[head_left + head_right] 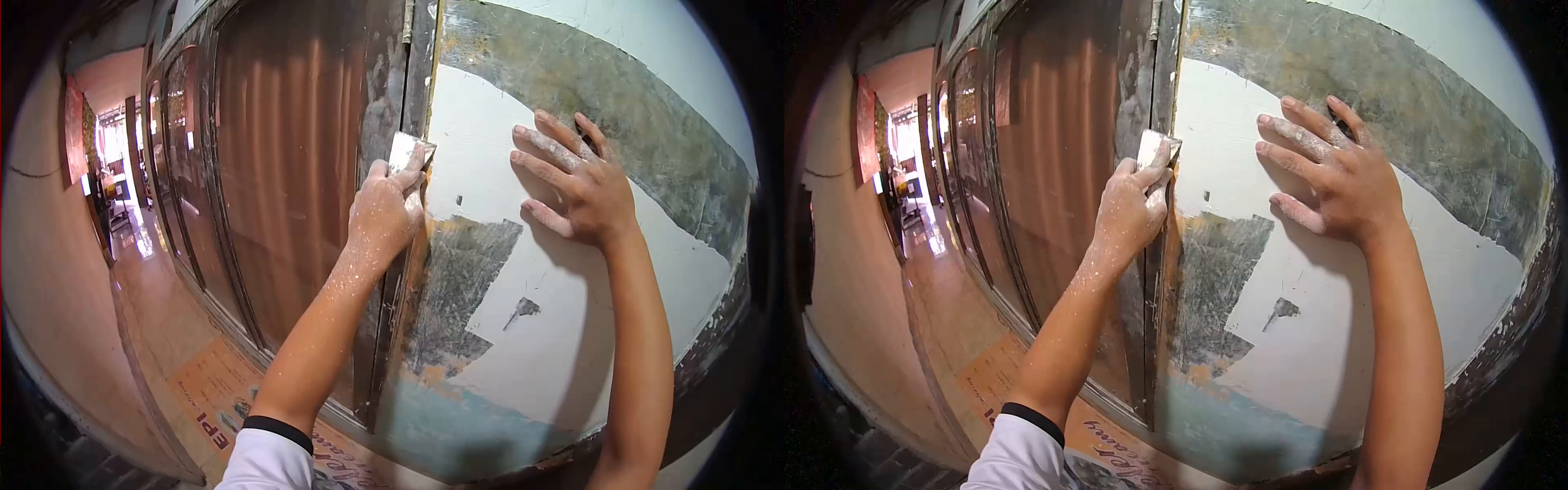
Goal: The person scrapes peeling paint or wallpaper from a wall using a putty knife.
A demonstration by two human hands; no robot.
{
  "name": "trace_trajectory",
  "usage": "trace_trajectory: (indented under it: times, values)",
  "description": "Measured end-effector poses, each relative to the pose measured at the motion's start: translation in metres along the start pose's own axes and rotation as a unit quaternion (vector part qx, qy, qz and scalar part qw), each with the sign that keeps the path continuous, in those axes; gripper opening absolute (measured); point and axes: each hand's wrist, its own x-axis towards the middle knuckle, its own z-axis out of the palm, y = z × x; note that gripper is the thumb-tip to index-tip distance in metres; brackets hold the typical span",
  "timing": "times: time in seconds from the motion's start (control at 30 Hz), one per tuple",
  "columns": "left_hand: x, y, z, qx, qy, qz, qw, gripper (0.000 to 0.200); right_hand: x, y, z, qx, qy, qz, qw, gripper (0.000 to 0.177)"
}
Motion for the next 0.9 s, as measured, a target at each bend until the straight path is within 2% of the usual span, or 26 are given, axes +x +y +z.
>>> trace_trajectory:
  times: [0.1, 0.17, 0.3, 0.33, 0.47, 0.53, 0.83, 0.9]
  values:
    - [-0.002, 0.0, -0.002, -0.001, 0.0, 0.011, 1.0, 0.062, 0.001, 0.0, -0.002, -0.001, 0.0, 0.002, 1.0, 0.048]
    - [-0.005, 0.002, -0.003, 0.004, -0.014, -0.012, 1.0, 0.059, 0.0, 0.0, -0.002, 0.002, -0.002, 0.005, 1.0, 0.048]
    - [0.003, 0.004, -0.003, -0.006, 0.009, -0.001, 1.0, 0.053, 0.001, 0.001, -0.002, 0.008, 0.004, -0.001, 1.0, 0.048]
    - [0.002, 0.0, 0.003, -0.029, 0.049, 0.04, 0.998, 0.054, 0.0, 0.001, -0.001, 0.006, 0.008, -0.002, 1.0, 0.048]
    - [0.001, -0.001, 0.003, -0.015, 0.049, 0.043, 0.998, 0.052, -0.002, 0.002, 0.001, -0.002, 0.014, -0.001, 1.0, 0.049]
    - [0.006, -0.001, -0.002, -0.039, 0.007, -0.01, 0.999, 0.054, 0.0, 0.001, -0.002, 0.013, -0.001, 0.004, 1.0, 0.049]
    - [0.007, 0.008, -0.008, -0.02, 0.009, -0.004, 1.0, 0.058, 0.0, 0.001, -0.002, 0.01, -0.002, 0.007, 1.0, 0.048]
    - [0.003, 0.001, -0.001, -0.004, 0.021, 0.019, 1.0, 0.056, -0.001, 0.002, 0.0, 0.003, 0.008, 0.002, 1.0, 0.048]
